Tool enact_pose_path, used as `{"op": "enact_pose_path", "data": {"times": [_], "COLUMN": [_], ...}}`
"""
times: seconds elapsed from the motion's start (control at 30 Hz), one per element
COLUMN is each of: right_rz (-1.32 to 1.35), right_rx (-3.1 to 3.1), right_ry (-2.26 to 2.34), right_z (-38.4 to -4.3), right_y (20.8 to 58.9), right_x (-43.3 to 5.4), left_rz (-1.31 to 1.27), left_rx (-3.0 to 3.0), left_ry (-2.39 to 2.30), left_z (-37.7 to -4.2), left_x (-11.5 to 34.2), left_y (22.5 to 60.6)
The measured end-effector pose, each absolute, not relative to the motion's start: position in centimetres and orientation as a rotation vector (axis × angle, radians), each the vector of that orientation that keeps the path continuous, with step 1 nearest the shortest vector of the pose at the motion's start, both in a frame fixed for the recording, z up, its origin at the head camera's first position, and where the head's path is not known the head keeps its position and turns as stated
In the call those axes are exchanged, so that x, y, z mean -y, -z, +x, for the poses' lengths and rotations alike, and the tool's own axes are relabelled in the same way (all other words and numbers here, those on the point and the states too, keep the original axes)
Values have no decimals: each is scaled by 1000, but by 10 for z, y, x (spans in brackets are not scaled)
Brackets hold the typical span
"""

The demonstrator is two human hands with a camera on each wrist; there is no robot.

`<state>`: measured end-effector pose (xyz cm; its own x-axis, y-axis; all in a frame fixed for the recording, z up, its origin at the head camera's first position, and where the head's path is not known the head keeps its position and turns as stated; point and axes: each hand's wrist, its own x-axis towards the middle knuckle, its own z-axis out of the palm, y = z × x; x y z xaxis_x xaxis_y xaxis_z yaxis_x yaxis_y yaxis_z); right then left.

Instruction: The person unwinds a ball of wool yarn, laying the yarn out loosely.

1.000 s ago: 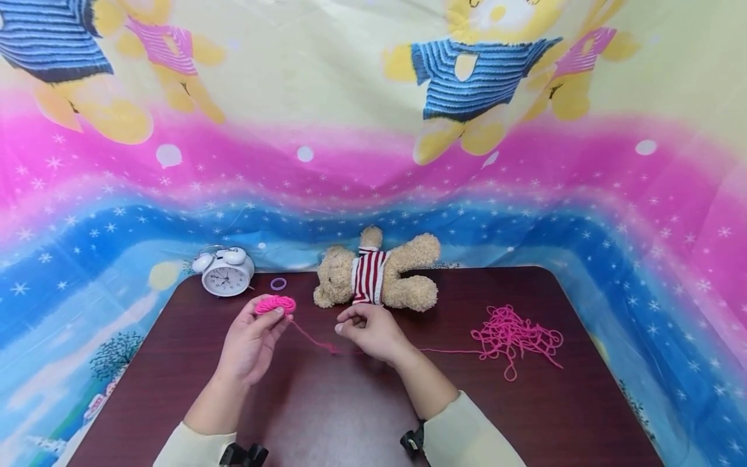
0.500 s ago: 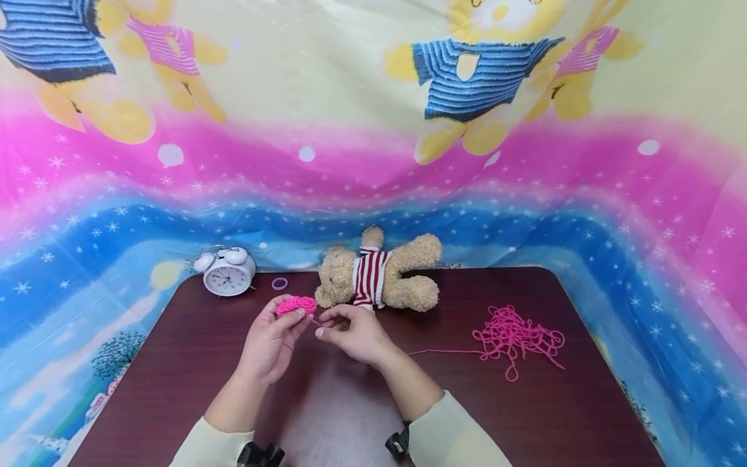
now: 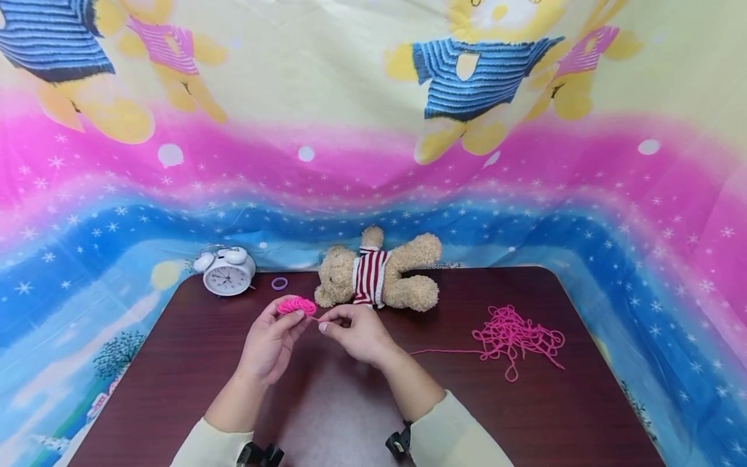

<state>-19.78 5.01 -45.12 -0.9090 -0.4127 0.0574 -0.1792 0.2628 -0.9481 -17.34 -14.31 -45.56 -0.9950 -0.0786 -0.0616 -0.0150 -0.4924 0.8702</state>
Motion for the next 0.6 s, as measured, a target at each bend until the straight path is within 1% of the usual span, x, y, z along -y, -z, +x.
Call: {"op": "enact_pose_path", "data": {"times": [0.3,0.6], "right_rz": [-532,-453], "right_rx": [-2436,-2415], "right_ry": [1679,1731], "right_z": [-200,-203], "right_y": [442,439], "right_x": [-67,-88], "left_rz": [176,166], "left_rx": [1601,1538], "left_ry": [2661,2698], "left_z": [-172,-171], "left_x": [152,163], "left_y": [458,461]}}
